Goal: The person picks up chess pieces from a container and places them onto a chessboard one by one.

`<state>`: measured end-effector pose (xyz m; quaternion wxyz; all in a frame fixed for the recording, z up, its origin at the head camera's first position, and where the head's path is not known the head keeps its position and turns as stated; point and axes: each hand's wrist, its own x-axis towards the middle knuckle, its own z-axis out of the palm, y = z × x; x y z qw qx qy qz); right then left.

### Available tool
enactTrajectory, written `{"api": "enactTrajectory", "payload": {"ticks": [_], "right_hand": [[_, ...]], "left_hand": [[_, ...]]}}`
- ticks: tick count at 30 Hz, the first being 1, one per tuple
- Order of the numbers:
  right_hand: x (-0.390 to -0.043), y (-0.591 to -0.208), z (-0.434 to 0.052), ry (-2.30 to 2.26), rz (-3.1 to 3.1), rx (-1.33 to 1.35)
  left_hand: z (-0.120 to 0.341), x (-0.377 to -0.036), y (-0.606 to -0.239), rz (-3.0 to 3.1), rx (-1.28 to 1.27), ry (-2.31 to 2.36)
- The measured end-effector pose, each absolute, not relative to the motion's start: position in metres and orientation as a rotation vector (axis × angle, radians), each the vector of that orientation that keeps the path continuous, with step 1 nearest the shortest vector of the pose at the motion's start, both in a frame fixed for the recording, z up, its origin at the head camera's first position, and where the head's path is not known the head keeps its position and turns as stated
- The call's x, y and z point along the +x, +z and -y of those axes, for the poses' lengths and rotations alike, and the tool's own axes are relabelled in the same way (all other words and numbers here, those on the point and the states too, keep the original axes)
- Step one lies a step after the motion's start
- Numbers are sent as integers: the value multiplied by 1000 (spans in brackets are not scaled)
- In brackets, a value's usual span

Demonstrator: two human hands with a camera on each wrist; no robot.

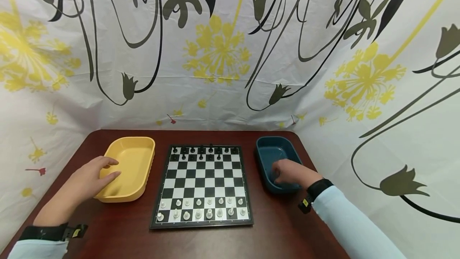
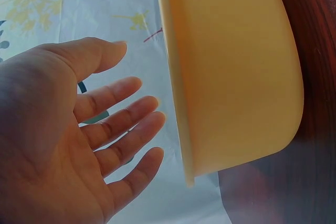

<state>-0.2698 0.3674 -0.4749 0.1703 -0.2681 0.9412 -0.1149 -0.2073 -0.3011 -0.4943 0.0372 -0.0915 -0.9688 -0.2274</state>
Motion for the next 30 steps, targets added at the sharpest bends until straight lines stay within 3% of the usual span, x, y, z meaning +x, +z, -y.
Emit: {"api": "enactTrajectory", "payload": {"ticks": [20, 30], "right_hand": [[-271, -510, -353, -249, -2682, -685], [-271, -485, -371, -326, -2651, -693]], "left_hand": [[302, -209, -497, 2976, -279, -696], [302, -212, -498, 2975, -293, -682]]}}
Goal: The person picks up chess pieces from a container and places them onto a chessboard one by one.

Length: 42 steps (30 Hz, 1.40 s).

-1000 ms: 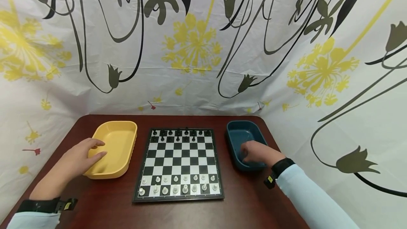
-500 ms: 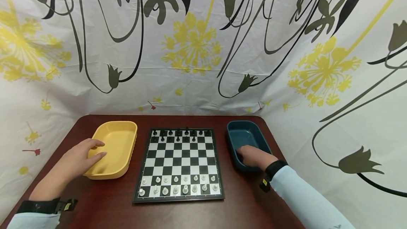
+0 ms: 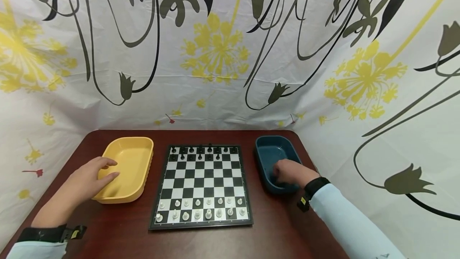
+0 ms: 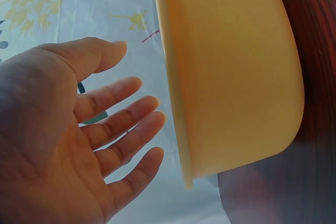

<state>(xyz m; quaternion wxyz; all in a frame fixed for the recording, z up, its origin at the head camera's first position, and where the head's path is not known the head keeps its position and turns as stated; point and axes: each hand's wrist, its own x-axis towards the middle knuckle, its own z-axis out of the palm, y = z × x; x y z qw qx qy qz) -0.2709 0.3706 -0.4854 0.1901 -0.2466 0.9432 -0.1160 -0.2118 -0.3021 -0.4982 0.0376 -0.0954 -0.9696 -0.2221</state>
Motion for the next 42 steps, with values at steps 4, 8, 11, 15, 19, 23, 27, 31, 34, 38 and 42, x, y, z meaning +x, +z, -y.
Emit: {"api": "enactTrajectory", "payload": {"ticks": [4, 8, 11, 15, 19, 23, 27, 31, 34, 38, 42], "right_hand": [[-269, -480, -373, -246, -2603, -637], [-266, -483, -374, -171, -2599, -642], [-264, -485, -375, -157, -2612, -658], [-264, -487, -377, -168, -2624, -674], [-264, -488, -378, -180, -2630, -661], [-269, -489, -381, -167, -2690, -640], [-278, -486, -384, -84, -2846, -621], [-284, -483, -385, 33, -2904, -621], [-288, -486, -386, 48, -2882, -588], [-294, -497, -390, 56, -2870, -570], [-296, -504, -392, 15, -2866, -562]], "left_hand": [[303, -212, -499, 2967, -302, -677], [303, -212, -499, 2963, -306, -676], [304, -212, -498, 2964, -307, -672], [304, -212, -497, 2965, -309, -672], [304, -212, -496, 2961, -313, -672], [304, -212, -496, 2960, -313, -672], [303, -212, -494, 2959, -309, -670], [302, -212, -493, 2962, -301, -674], [302, -211, -492, 2968, -295, -679], [302, -212, -493, 2976, -285, -680], [302, -212, -493, 2981, -276, -675]]}}
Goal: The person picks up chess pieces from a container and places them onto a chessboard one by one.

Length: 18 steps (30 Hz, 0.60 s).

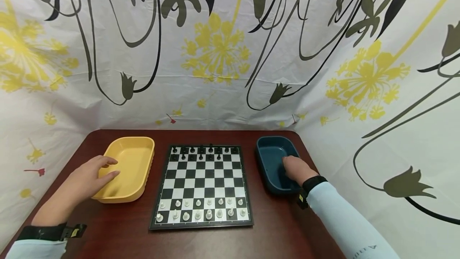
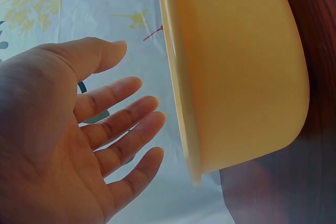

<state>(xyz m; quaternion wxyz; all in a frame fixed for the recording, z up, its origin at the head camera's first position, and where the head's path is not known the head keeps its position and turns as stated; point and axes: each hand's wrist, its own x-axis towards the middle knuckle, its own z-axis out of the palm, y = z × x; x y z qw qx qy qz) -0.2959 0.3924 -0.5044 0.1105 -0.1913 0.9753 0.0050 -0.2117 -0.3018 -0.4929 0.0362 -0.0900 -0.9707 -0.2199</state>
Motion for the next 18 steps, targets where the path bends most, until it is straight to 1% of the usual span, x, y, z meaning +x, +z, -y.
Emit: {"api": "enactTrajectory", "payload": {"ticks": [10, 18], "right_hand": [[-290, -514, -397, -161, -2874, -580], [-294, -502, -404, -220, -2922, -617]], "left_hand": [[300, -213, -491, 2989, -280, -677], [302, -212, -494, 2970, -300, -668]]}}
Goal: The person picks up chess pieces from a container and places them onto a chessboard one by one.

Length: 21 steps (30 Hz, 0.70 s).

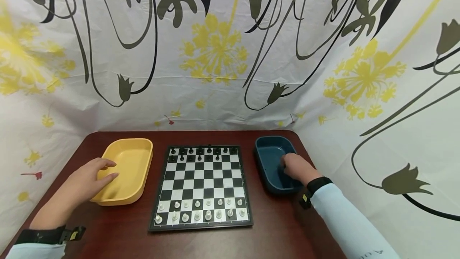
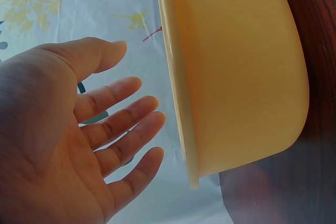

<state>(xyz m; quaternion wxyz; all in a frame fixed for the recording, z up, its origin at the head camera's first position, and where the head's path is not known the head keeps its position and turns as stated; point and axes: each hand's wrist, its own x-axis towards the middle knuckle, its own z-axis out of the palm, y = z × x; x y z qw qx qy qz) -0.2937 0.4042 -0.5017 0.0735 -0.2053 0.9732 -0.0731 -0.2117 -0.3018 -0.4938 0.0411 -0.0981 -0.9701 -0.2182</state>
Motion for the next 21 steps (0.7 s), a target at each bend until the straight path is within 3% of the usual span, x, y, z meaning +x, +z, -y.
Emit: {"api": "enactTrajectory", "payload": {"ticks": [8, 21], "right_hand": [[-293, -485, -408, -169, -2984, -752], [-292, -473, -399, -296, -3035, -739]], "left_hand": [[306, -207, -495, 2975, -299, -655], [299, -213, -495, 2966, -305, -649]]}}
